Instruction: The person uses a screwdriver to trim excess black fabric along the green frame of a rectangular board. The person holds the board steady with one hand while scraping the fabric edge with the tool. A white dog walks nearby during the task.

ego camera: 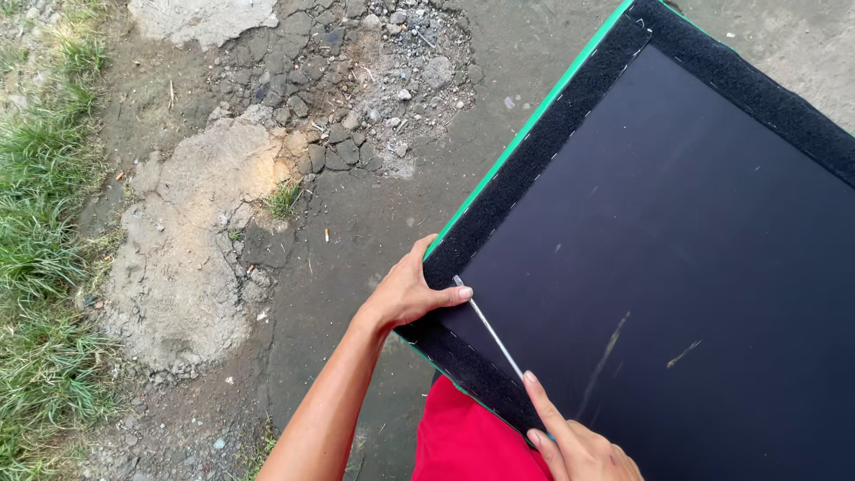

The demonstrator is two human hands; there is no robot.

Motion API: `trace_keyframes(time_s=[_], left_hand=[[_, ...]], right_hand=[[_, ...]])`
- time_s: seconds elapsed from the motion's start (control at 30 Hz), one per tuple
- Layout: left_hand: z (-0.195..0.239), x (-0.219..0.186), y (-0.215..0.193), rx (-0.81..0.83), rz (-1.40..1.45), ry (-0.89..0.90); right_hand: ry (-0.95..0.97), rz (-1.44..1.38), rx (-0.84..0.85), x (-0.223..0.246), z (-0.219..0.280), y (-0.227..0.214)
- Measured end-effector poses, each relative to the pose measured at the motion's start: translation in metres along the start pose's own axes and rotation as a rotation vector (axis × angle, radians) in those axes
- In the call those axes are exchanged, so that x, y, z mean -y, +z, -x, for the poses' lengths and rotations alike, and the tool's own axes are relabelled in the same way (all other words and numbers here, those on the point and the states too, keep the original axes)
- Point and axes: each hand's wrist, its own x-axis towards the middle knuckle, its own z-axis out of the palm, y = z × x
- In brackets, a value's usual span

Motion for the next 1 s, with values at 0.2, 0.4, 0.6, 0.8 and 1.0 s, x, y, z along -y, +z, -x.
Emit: trace_keyframes(time_s=[0.2,0.4,0.6,0.8,1.0], left_hand=[[-0.004,-0.001,-0.001,-0.009,-0.136,0.055],[-0.006,-0.001,-0.003,-0.009,-0.09,0.018],[-0.003,-0.001,-0.001,-0.016,-0.055,0.021],[0.002,-0.008,-0.001,-0.033,-0.099,-0.045],[0.005,-0.019,-0.001,-0.079,-0.234,-0.144]], right_hand=[[0.216,0.277,0.263,0.038,0.007,0.001],[0.011,-0.861,0.283,0.001,-0.016,0.014],[-0.288,-0.236,-0.216,-0.017,-0.023,0.025],[-0.091,0.277,-0.42,-0.014,-0.023,0.01],[-0.327,0.325,-0.569,-0.016,-0.033,-0.063]])
